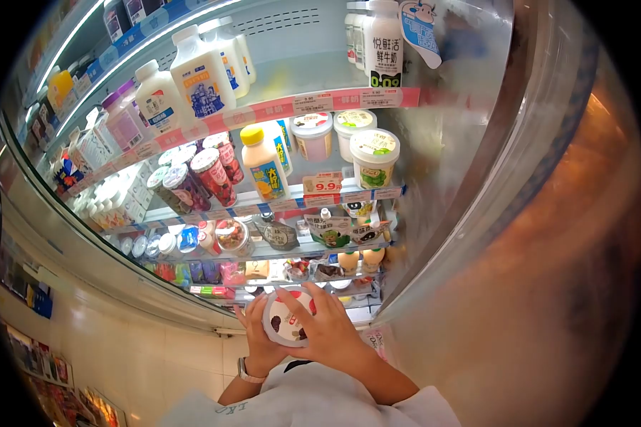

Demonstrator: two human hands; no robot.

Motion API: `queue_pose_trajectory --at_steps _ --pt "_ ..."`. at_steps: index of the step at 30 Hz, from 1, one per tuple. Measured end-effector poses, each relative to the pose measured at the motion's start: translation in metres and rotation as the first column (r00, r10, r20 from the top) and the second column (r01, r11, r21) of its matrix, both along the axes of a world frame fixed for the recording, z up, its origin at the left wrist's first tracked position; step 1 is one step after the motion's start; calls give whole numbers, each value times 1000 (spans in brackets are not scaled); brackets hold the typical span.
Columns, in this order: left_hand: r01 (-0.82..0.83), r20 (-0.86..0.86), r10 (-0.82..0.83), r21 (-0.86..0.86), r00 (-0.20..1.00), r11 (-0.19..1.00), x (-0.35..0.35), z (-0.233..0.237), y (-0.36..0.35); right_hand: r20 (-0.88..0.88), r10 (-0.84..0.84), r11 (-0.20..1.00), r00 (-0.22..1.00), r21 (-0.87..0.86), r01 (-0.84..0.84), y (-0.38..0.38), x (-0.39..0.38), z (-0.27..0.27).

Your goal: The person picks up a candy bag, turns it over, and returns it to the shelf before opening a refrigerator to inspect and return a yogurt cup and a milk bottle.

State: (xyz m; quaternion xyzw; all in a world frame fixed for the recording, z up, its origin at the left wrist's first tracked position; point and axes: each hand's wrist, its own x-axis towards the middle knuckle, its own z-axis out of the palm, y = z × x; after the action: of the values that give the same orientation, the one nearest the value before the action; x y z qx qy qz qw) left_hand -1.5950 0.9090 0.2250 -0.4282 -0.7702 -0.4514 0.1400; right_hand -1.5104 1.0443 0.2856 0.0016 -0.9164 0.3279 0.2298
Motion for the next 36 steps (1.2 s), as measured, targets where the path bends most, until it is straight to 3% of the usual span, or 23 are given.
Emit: queue_pose_trajectory --at_steps 2,5,6,7,10,15,18,30,34,36 --pt "10 31 -9 -30 999 1000 -13 -11 -3 -9 -12 999 1000 -49 12 -4 -11 5" --pt "77 120 -84 58 989 995 -23 5 5 -72 -38 994 997 -101 30 4 -23 20" --pt "110 74 -107 -30 991 993 -26 24 7 -92 -104 993 990 -71 97 8 -27 25" --pt "96 47 -95 -8 994 995 -29 35 10 -144 -161 986 977 -64 153 13 -30 35" --pt "168 99 -212 332 972 928 -39 27 20 -321 -276 955 906 12 296 35 -43 57" --pt "204 249 -254 207 935 957 -45 12 18 -608 -329 888 722 62 456 80 -88 69" --pt "259 299 -297 160 907 953 -51 12 15 -647 -271 860 713 171 482 99 -112 66" --pt "435 308 -447 112 840 894 -79 20 21 -468 -425 825 775 151 544 114 -160 74" --pt "459 333 -461 91 822 884 -81 18 19 -481 -393 761 784 309 571 119 -167 76" --pt "458 338 -460 90 821 884 -82 18 18 -446 -396 779 802 300 551 122 -167 78"
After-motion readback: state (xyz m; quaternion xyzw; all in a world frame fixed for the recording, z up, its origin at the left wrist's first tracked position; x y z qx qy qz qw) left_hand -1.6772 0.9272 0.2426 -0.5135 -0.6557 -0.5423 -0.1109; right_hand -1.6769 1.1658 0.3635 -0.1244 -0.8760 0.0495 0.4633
